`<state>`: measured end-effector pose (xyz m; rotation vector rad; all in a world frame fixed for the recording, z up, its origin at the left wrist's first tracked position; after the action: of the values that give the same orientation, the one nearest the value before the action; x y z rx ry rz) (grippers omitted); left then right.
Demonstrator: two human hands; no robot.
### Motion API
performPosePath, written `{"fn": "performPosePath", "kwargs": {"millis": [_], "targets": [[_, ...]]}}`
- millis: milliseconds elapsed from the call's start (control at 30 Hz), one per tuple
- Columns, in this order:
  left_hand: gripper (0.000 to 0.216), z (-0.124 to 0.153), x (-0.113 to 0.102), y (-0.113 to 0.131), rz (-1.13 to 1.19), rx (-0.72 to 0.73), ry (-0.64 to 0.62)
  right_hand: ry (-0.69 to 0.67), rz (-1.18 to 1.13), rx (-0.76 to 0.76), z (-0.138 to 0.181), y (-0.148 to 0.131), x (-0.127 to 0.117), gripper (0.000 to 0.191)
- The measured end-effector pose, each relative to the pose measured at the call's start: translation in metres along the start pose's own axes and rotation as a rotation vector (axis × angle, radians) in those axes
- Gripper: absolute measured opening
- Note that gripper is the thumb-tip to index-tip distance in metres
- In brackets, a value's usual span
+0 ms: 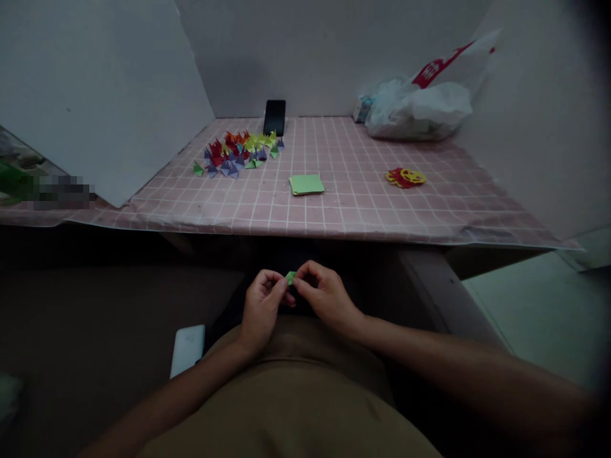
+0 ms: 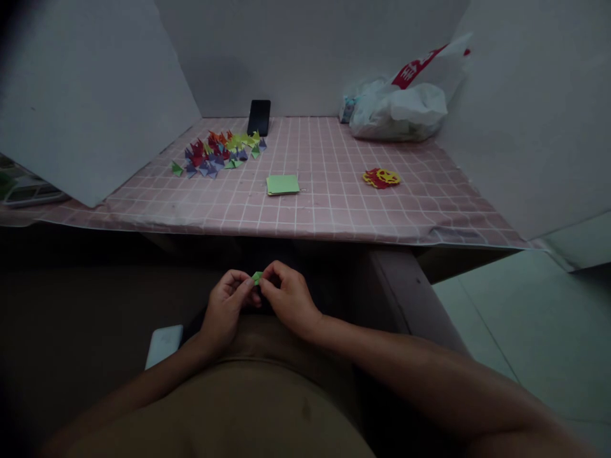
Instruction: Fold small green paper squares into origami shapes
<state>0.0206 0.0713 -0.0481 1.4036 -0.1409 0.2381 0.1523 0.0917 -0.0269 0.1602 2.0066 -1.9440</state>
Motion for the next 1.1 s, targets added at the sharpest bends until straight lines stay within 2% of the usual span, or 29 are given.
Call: {"fn": "performPosePath", "kwargs": {"millis": [833, 1100], "targets": [[0.02, 0.0006, -0.0029, 0.0064, -0.074, 0.045, 0.038, 0.002, -0.091, 0.0, 0.0006, 0.0031, 0.0011, 0.007], [0.019, 0.0005, -0.0026, 0.0045, -0.056, 0.042, 0.036, 0.002, -0.145, 0.045, -0.0002, 0.0053, 0.0022, 0.011]]}}
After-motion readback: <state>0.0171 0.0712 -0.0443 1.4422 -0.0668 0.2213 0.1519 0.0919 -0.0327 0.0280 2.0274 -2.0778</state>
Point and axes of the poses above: each hand's wrist, its own z-axis away from the middle knuckle, its own x-axis out of the palm, y = z × x, the point moved 7 cm from there along -z, towards the middle knuckle, and after that the axes turned 4 degrees about z, right-handed, at the moved point
